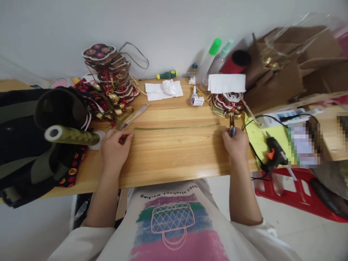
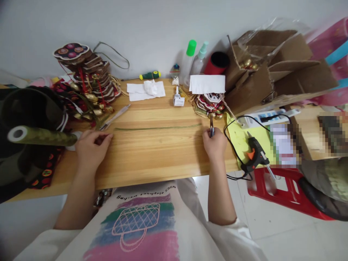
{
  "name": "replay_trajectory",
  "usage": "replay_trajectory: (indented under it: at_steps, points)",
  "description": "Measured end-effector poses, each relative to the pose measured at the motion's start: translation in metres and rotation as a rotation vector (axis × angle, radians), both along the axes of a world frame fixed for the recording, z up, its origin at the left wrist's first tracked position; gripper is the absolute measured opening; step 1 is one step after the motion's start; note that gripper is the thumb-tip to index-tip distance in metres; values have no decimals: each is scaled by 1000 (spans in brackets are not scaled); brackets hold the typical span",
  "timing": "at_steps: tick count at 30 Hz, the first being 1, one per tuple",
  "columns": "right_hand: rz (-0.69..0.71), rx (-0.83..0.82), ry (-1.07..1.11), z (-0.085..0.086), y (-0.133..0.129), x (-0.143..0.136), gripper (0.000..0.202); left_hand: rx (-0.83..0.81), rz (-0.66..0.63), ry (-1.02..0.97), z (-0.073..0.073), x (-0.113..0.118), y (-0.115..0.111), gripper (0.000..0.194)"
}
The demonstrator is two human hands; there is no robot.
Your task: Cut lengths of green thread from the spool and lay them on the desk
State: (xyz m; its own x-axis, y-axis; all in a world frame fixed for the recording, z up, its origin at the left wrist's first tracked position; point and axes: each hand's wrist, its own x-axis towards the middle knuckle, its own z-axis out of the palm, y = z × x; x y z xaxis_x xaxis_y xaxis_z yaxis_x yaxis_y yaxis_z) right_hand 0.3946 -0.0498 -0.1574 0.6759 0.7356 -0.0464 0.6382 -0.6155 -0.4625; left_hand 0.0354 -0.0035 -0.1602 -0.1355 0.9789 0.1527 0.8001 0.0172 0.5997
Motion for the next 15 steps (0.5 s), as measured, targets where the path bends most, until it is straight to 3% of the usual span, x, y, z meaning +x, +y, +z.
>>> replay_trajectory:
  at_steps: [15]
  points:
    - [2, -27, -19, 2, 5, -2, 16, 59, 20, 71, -7, -6, -1, 12]
